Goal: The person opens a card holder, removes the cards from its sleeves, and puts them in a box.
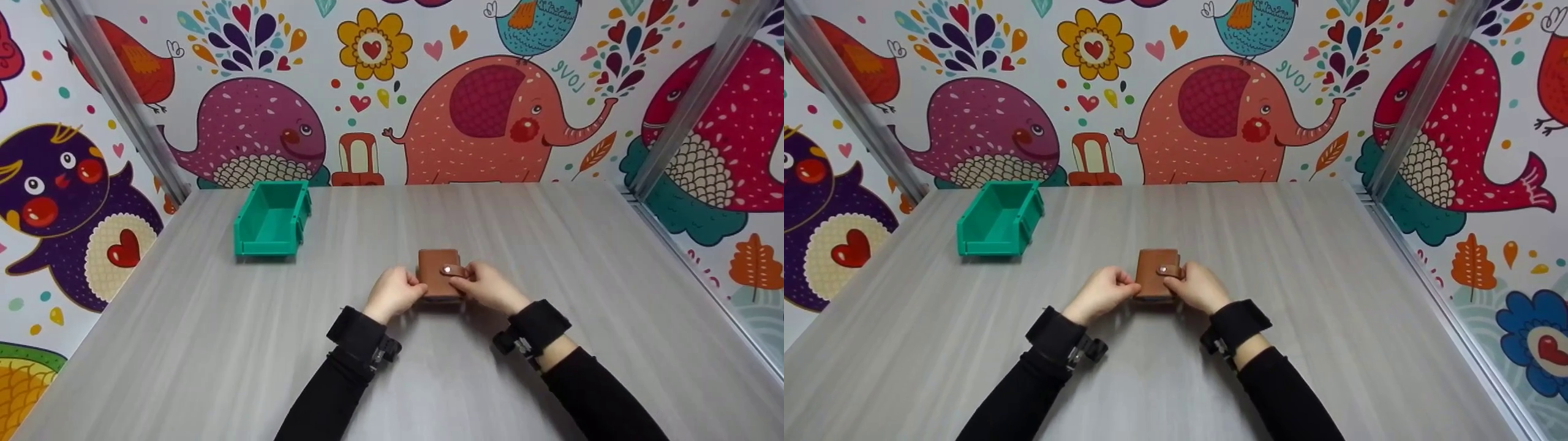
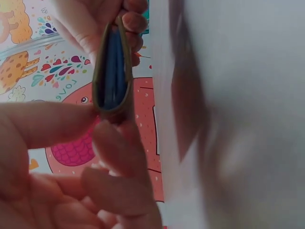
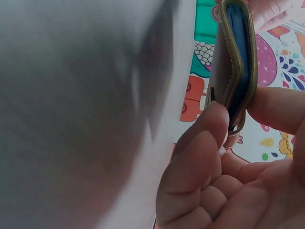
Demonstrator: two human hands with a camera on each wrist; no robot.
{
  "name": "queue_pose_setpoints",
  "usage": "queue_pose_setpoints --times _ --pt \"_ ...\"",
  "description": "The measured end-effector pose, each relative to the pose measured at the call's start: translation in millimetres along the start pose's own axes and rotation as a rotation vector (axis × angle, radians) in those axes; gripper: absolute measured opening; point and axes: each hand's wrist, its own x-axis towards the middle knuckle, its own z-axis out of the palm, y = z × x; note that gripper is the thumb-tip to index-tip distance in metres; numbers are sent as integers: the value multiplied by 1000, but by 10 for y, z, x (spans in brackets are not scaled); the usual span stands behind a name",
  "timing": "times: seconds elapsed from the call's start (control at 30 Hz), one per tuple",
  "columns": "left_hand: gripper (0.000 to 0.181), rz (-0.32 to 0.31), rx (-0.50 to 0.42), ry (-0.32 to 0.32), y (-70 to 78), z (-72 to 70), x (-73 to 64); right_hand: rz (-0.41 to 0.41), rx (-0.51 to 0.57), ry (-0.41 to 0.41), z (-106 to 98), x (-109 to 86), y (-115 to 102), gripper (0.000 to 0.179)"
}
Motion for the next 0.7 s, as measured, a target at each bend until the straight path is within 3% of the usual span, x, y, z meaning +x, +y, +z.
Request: queue_pose_setpoints --times 0.4,0.7 --pt "40 -18 85 -66 -88 -29 -62 23 -94 -83 122 14 -41 25" --pt "48 -24 129 -65 -143 -15 -42 -11 -153 -105 161 61 -27 24"
